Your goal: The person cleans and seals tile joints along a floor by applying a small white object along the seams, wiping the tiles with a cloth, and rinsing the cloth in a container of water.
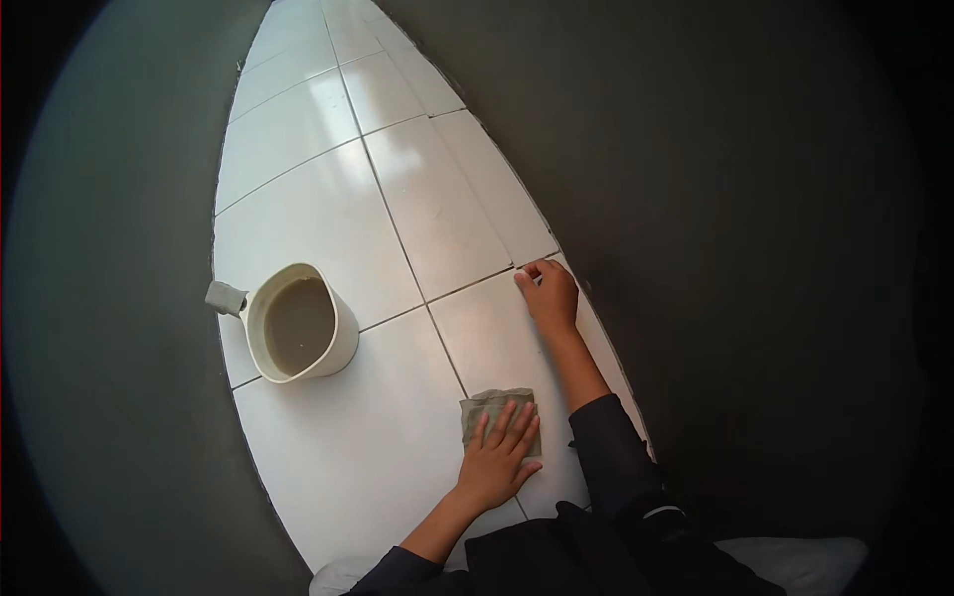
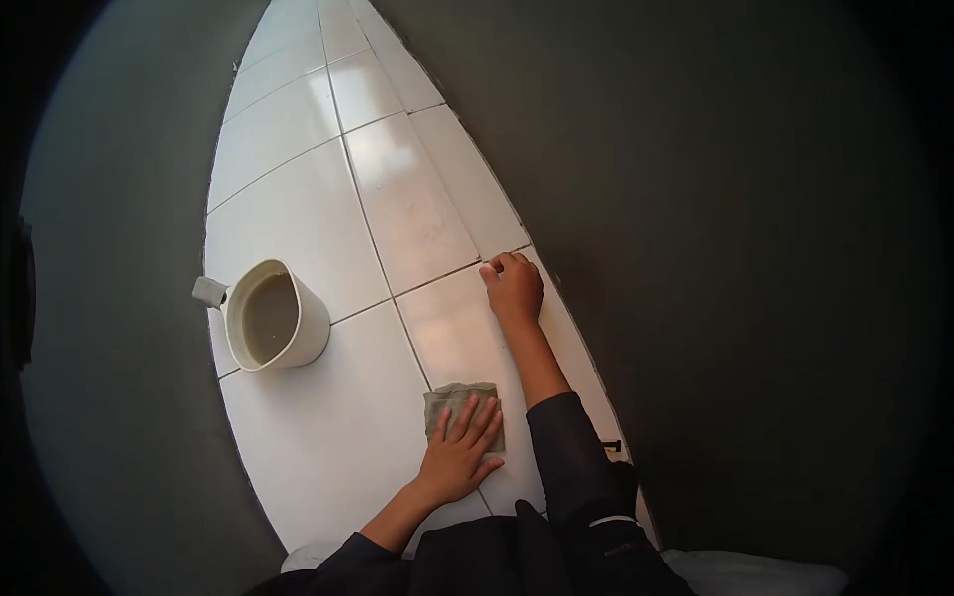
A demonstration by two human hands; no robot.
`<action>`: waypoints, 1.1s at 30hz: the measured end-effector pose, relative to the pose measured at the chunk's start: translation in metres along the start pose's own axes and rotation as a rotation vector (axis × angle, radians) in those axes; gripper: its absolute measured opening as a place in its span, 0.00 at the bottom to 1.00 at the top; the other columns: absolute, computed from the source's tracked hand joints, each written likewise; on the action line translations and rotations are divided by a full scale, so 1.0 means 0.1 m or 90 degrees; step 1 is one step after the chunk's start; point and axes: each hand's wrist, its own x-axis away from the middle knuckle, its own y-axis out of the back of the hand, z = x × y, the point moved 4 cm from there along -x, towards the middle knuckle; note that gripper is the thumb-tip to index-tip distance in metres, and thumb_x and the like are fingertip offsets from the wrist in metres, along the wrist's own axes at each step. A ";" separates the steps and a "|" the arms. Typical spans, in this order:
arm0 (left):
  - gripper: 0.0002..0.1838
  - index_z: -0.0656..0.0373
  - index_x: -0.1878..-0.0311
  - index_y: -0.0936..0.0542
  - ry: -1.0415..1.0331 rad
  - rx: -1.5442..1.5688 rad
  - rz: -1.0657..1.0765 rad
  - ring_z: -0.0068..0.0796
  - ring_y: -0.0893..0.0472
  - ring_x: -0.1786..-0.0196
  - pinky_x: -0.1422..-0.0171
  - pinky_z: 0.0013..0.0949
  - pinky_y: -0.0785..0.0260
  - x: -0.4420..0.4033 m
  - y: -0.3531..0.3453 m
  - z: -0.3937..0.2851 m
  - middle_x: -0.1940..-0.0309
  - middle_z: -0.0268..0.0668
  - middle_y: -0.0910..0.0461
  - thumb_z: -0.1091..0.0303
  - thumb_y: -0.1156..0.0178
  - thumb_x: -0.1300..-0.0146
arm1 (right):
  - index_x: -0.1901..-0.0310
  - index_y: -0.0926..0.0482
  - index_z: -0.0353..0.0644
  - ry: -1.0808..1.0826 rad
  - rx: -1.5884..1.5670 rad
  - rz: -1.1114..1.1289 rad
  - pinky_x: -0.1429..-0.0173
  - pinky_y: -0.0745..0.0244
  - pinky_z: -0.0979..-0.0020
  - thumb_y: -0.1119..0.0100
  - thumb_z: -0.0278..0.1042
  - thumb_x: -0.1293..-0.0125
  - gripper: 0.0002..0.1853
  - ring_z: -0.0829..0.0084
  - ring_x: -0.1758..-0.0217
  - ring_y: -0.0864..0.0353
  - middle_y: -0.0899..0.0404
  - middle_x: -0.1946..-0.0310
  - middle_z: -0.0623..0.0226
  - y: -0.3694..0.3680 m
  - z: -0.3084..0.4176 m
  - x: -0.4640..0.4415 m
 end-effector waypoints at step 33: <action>0.35 0.54 0.29 0.42 -0.004 -0.001 -0.007 0.37 0.57 0.23 0.25 0.53 0.65 0.00 -0.01 0.00 0.26 0.36 0.52 0.47 0.50 0.35 | 0.70 0.19 0.39 -0.044 0.026 0.008 0.60 0.25 0.64 0.33 0.37 0.48 0.10 0.63 0.67 0.19 0.19 0.70 0.62 0.13 -0.06 0.15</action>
